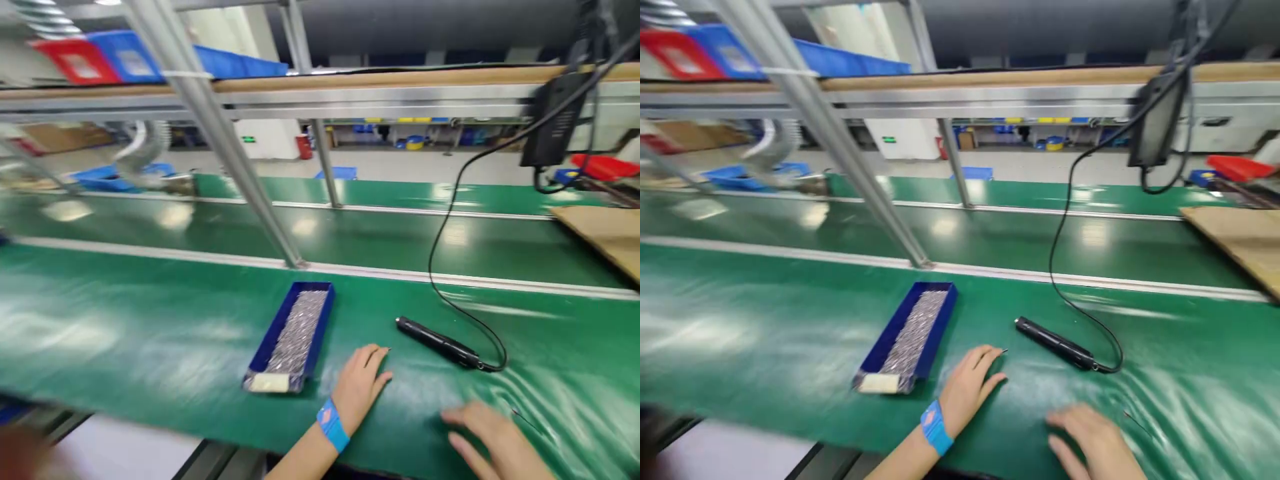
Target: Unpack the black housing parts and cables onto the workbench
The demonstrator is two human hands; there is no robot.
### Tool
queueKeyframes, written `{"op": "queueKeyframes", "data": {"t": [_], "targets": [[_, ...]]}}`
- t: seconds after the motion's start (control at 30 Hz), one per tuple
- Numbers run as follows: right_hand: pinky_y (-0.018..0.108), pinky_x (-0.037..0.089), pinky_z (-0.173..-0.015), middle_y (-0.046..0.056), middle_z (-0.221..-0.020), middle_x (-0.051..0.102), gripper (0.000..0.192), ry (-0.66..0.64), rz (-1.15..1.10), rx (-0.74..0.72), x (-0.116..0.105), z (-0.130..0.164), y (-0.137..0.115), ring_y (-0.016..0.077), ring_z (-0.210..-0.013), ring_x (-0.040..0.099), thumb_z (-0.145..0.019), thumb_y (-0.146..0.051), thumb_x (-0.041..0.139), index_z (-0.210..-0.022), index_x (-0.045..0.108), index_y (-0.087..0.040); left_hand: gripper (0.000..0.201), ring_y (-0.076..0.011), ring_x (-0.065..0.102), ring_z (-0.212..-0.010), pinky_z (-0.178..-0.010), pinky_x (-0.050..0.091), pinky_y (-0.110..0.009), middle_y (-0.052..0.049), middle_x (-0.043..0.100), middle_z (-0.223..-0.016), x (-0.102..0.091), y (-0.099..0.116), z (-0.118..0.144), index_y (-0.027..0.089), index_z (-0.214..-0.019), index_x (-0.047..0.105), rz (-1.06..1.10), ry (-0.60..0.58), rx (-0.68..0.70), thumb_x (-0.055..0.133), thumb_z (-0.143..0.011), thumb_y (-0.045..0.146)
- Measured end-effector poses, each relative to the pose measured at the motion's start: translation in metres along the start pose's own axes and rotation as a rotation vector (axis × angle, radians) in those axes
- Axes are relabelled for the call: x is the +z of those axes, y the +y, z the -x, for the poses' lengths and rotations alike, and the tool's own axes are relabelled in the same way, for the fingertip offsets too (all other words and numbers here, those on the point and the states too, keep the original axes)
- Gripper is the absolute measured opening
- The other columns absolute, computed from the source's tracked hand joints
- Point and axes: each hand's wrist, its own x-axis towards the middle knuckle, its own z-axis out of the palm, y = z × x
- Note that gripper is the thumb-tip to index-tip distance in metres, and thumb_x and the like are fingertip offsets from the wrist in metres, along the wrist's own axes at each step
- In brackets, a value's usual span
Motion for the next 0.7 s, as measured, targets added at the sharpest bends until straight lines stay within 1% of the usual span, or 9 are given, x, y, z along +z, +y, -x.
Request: {"op": "queueKeyframes", "data": {"t": [0.07, 0.13, 0.2, 0.27, 0.37, 0.47, 0.57, 0.63, 0.7], "targets": [[0.045, 0.052, -0.101, 0.010, -0.128, 0.063, 0.037, 0.101, 0.123, 0.024, 0.012, -0.044, 0.013, 0.0259, -0.117, 0.060, -0.098, -0.034, 0.052, -0.133, 0.055, -0.026, 0.039, -0.0275, 0.060, -0.108, -0.095, 0.052, -0.045, -0.011, 0.062, -0.121, 0.000, -0.008, -0.024, 0.018, -0.126, 0.059, -0.118, -0.082, -0.004, 0.067, -0.089, 0.029], [0.049, 0.049, -0.102, 0.013, -0.141, 0.054, 0.058, 0.141, 0.261, 0.048, 0.025, -0.094, 0.025, 0.0298, -0.123, 0.055, -0.091, -0.039, 0.063, -0.144, 0.045, -0.024, 0.025, -0.0273, 0.061, -0.103, -0.093, 0.052, -0.045, -0.009, 0.065, -0.113, -0.002, -0.014, -0.039, 0.018, -0.113, 0.065, -0.190, -0.182, -0.009, 0.066, -0.090, 0.026], [0.048, 0.053, -0.095, 0.014, -0.136, 0.056, 0.067, 0.115, 0.385, 0.062, 0.038, -0.133, 0.034, 0.0303, -0.116, 0.057, -0.088, -0.043, 0.068, -0.147, 0.042, -0.024, 0.010, -0.0259, 0.061, -0.099, -0.090, 0.052, -0.043, -0.006, 0.066, -0.104, -0.004, -0.019, -0.047, 0.019, -0.099, 0.068, -0.202, -0.262, 0.000, 0.062, -0.092, 0.023], [0.043, 0.055, -0.086, 0.012, -0.118, 0.064, 0.062, 0.063, 0.484, 0.070, 0.048, -0.151, 0.039, 0.0277, -0.105, 0.061, -0.090, -0.039, 0.066, -0.146, 0.042, -0.026, 0.010, -0.0248, 0.061, -0.096, -0.088, 0.051, -0.041, -0.006, 0.066, -0.098, -0.005, -0.021, -0.051, 0.018, -0.090, 0.066, -0.169, -0.287, 0.005, 0.057, -0.094, 0.019], [0.037, 0.055, -0.080, 0.007, -0.102, 0.065, 0.053, 0.012, 0.503, 0.051, 0.050, -0.142, 0.041, 0.0243, -0.095, 0.062, -0.094, -0.032, 0.062, -0.143, 0.044, -0.029, 0.016, -0.0225, 0.062, -0.089, -0.083, 0.050, -0.038, -0.005, 0.066, -0.094, -0.005, -0.017, -0.055, 0.018, -0.089, 0.063, -0.007, -0.205, 0.002, 0.050, -0.097, 0.020], [0.037, 0.055, -0.082, 0.005, -0.104, 0.065, 0.044, 0.008, 0.390, 0.045, 0.035, -0.117, 0.036, 0.0228, -0.096, 0.061, -0.096, -0.032, 0.058, -0.138, 0.046, -0.029, 0.018, -0.0186, 0.063, -0.083, -0.077, 0.050, -0.033, -0.003, 0.066, -0.090, -0.008, -0.007, -0.061, 0.019, -0.095, 0.061, 0.298, -0.057, 0.023, 0.046, -0.100, 0.028], [0.037, 0.055, -0.085, 0.005, -0.107, 0.065, 0.034, 0.028, 0.299, 0.069, 0.018, -0.103, 0.030, 0.0224, -0.099, 0.061, -0.098, -0.031, 0.054, -0.132, 0.049, -0.028, 0.022, -0.0157, 0.065, -0.082, -0.075, 0.052, -0.028, -0.001, 0.070, -0.093, -0.012, -0.002, -0.064, 0.024, -0.109, 0.065, 0.544, 0.053, 0.031, 0.051, -0.099, 0.035], [0.036, 0.055, -0.085, 0.005, -0.110, 0.065, 0.030, 0.037, 0.260, 0.062, 0.011, -0.101, 0.027, 0.0216, -0.098, 0.061, -0.099, -0.030, 0.052, -0.129, 0.051, -0.027, 0.023, -0.0148, 0.067, -0.082, -0.074, 0.054, -0.026, 0.000, 0.072, -0.095, -0.012, -0.004, -0.062, 0.027, -0.114, 0.068, 0.626, 0.090, 0.022, 0.056, -0.097, 0.037], [0.035, 0.054, -0.083, 0.005, -0.111, 0.065, 0.029, 0.049, 0.236, 0.028, 0.007, -0.099, 0.023, 0.0206, -0.098, 0.062, -0.099, -0.030, 0.051, -0.127, 0.052, -0.027, 0.020, -0.0142, 0.068, -0.083, -0.073, 0.055, -0.024, 0.000, 0.073, -0.094, -0.013, -0.007, -0.057, 0.028, -0.109, 0.071, 0.647, 0.115, 0.027, 0.061, -0.094, 0.035]]}}
